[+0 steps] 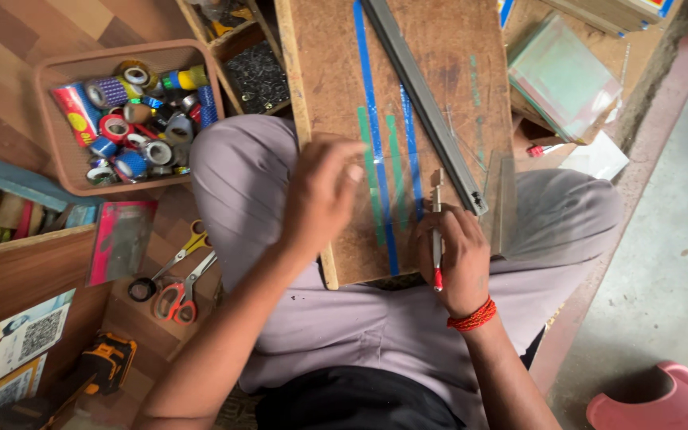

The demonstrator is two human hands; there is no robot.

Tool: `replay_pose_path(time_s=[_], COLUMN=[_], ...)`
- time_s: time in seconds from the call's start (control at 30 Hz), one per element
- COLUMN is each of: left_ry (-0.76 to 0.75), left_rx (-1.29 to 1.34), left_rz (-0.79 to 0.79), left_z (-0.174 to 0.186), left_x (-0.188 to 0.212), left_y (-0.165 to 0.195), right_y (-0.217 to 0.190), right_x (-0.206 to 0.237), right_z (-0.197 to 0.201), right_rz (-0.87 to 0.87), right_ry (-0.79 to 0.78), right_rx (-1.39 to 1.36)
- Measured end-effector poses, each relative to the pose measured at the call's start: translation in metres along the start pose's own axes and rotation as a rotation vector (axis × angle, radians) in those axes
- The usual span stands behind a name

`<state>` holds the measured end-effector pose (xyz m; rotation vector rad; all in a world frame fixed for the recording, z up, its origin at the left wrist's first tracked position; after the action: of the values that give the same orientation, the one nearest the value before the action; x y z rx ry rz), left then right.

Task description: The person sits cross-legged on the floor with a wooden board on their lap and cuts clear plastic sheets into strips. They align a metal ruler along the sheet, score it with a utility knife, snap the cut pieces off, and set finished strips aside while reaching for new sheets.

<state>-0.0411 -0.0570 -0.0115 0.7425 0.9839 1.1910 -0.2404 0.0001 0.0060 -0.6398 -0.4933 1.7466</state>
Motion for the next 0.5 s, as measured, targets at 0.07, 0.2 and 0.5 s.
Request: replay_pose_path(time_s=[0.07,0.2,0.5], left_ry=[-0.077,-0.127,-0.205], left_rx=[-0.047,-0.240,-0.307], left_rz=[-0.106,-0.120,-0.100], left_z=[-0.033,-0.069,-0.075], left_x=[0.007,0.015,0.020], left_y=[0.016,0.019,0.007], right_y=[0.002,0.015,0.037], right_x=[0.002,0.003,-0.003], right_z=[0.003,0.028,0.043], right_rz=[0.001,-0.027,-0.119], right_ry=[-0.016,0.075,0.103], right_rx=[-0.004,0.154,-0.044])
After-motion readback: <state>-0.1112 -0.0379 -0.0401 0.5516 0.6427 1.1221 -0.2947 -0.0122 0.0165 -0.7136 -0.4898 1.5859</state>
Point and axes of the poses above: each hand's wrist, its own x-axis away from the middle knuckle, its own z-axis out of the back of the hand, y = z × x, the point moved 7 cm from there along -x, towards the middle knuckle
